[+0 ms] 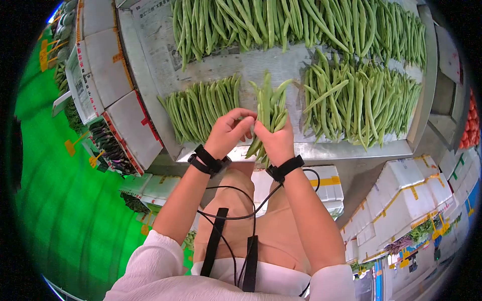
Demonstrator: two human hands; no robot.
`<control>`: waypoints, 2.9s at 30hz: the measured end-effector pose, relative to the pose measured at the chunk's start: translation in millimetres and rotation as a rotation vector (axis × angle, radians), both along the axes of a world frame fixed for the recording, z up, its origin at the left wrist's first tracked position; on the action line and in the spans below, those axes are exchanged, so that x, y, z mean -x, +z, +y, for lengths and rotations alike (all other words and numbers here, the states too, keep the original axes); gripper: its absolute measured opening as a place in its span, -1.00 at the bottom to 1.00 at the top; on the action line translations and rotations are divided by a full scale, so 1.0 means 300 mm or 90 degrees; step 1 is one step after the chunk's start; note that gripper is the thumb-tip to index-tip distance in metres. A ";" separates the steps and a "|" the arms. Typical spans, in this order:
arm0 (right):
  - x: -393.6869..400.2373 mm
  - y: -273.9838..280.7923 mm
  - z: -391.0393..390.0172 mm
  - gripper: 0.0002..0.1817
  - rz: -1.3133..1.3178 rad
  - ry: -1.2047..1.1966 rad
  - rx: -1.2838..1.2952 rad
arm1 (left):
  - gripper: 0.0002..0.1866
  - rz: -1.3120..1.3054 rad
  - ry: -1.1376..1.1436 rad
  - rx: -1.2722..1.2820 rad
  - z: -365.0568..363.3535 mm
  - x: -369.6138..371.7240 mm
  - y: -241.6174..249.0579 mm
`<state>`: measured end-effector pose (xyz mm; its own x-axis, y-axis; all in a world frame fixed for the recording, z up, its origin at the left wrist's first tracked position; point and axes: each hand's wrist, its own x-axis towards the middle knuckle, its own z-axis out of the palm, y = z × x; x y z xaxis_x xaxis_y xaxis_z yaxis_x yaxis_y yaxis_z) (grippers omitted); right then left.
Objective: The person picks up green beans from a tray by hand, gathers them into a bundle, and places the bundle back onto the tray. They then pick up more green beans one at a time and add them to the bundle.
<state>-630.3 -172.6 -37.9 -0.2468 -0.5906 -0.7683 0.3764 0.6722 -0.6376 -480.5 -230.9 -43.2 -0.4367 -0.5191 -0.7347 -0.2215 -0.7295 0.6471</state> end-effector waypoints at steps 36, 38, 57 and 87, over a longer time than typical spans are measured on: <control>0.028 -0.042 0.007 -0.58 0.115 0.072 0.042 | -0.80 -0.304 -0.124 0.309 -0.029 0.034 -0.049; 0.024 -0.044 0.011 -0.59 0.082 0.063 0.041 | -0.79 -0.111 -0.051 0.186 0.002 0.030 -0.042; 0.078 -0.029 0.057 -0.67 0.009 0.021 0.001 | -0.77 -0.486 -0.226 0.343 -0.044 0.059 -0.079; 0.093 -0.007 0.061 -0.60 0.003 0.034 0.015 | -0.74 -0.637 -0.348 0.341 -0.052 0.092 -0.102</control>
